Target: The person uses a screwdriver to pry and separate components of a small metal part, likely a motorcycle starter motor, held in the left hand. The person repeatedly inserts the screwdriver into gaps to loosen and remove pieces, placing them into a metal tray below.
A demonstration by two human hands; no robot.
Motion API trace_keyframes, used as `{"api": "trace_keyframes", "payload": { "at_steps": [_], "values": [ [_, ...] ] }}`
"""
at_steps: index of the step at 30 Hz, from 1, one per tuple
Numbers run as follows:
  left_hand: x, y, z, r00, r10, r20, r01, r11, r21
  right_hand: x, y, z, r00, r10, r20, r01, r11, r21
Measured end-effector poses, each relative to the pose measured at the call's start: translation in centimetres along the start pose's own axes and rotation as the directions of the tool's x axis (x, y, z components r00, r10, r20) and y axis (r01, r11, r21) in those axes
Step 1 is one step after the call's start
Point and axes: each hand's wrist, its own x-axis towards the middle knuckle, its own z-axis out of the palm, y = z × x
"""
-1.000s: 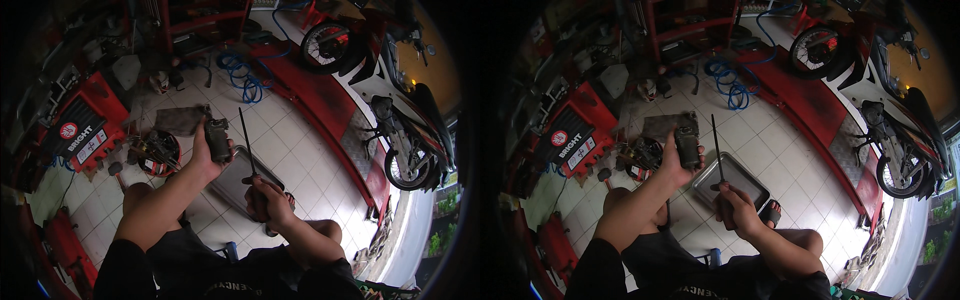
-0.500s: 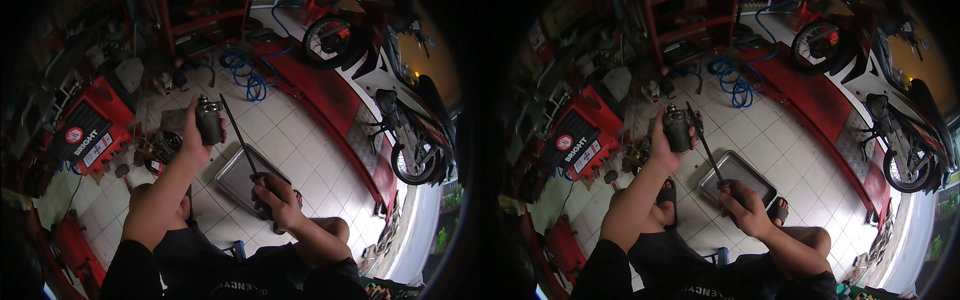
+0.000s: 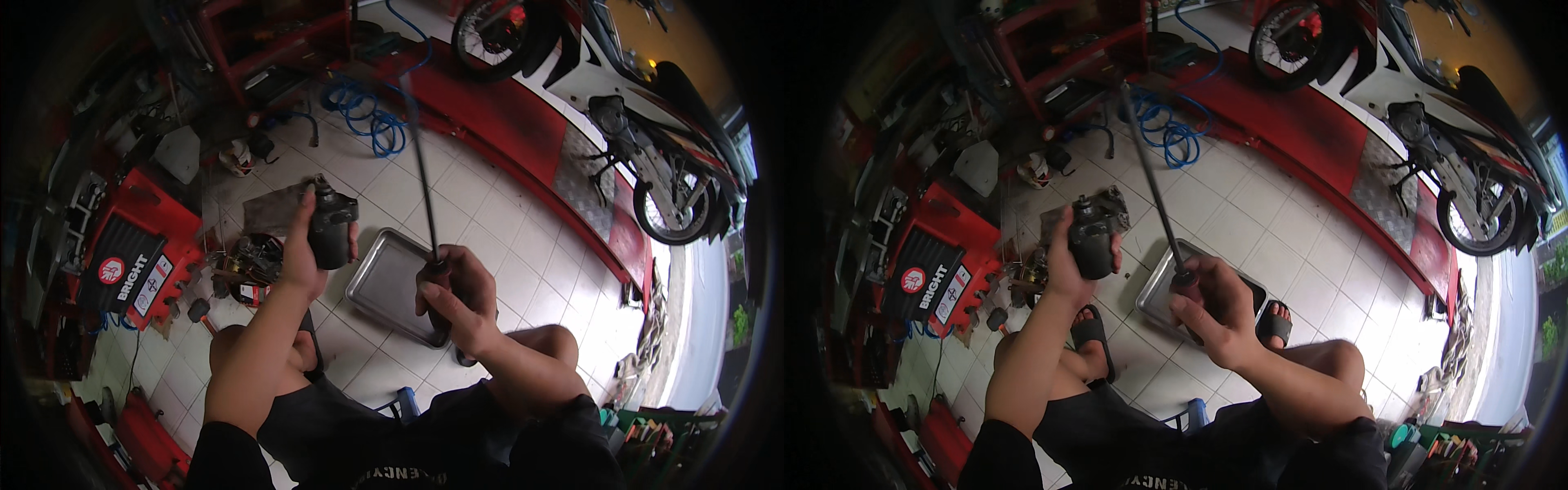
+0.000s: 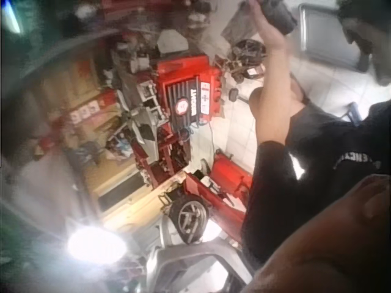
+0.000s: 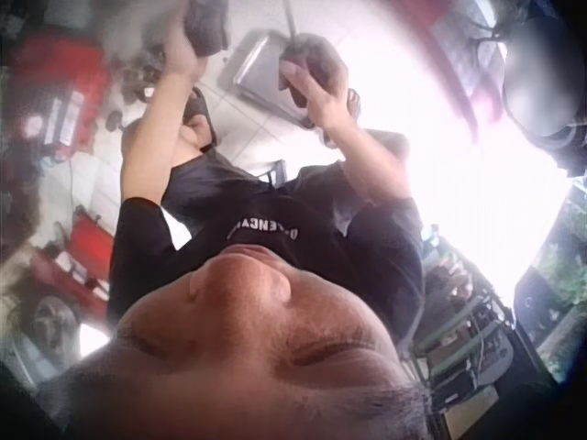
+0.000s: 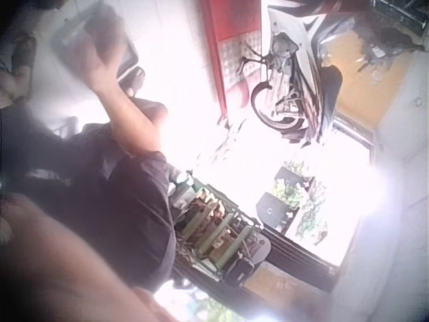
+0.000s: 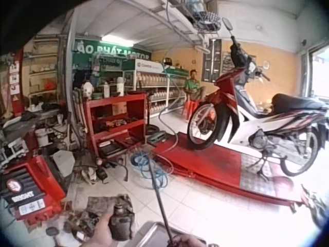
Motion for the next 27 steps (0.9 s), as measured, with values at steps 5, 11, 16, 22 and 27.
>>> {"api": "trace_keyframes", "payload": {
  "at_steps": [5, 11, 16, 22, 27],
  "values": [
    [0.5, -0.2, -0.7, 0.993, -0.119, 0.021, 0.121, 0.970, -0.212, 1.3, -1.5, -1.1, 0.967, -0.238, -0.094, 0.253, 0.946, 0.204],
    [1.7, -1.0, -0.7, 0.970, -0.243, -0.027, 0.229, 0.942, -0.245, 2.6, -1.6, -0.8, 0.909, 0.391, -0.143, -0.319, 0.876, 0.362],
    [2.4, -2.4, -0.2, 0.975, -0.211, -0.071, 0.195, 0.964, -0.181, 2.6, -0.7, 0.2, 0.731, 0.682, -0.025, -0.619, 0.678, 0.397],
    [1.2, -1.5, 1.0, 0.990, -0.116, -0.083, 0.111, 0.992, -0.062, 1.9, -0.5, -0.3, 0.888, 0.456, 0.053, -0.428, 0.864, -0.264],
    [0.5, -0.6, 0.4, 0.994, -0.055, -0.089, 0.057, 0.998, 0.026, 1.5, -1.2, 0.0, 0.934, 0.348, 0.079, -0.310, 0.901, -0.304]
  ]
}}
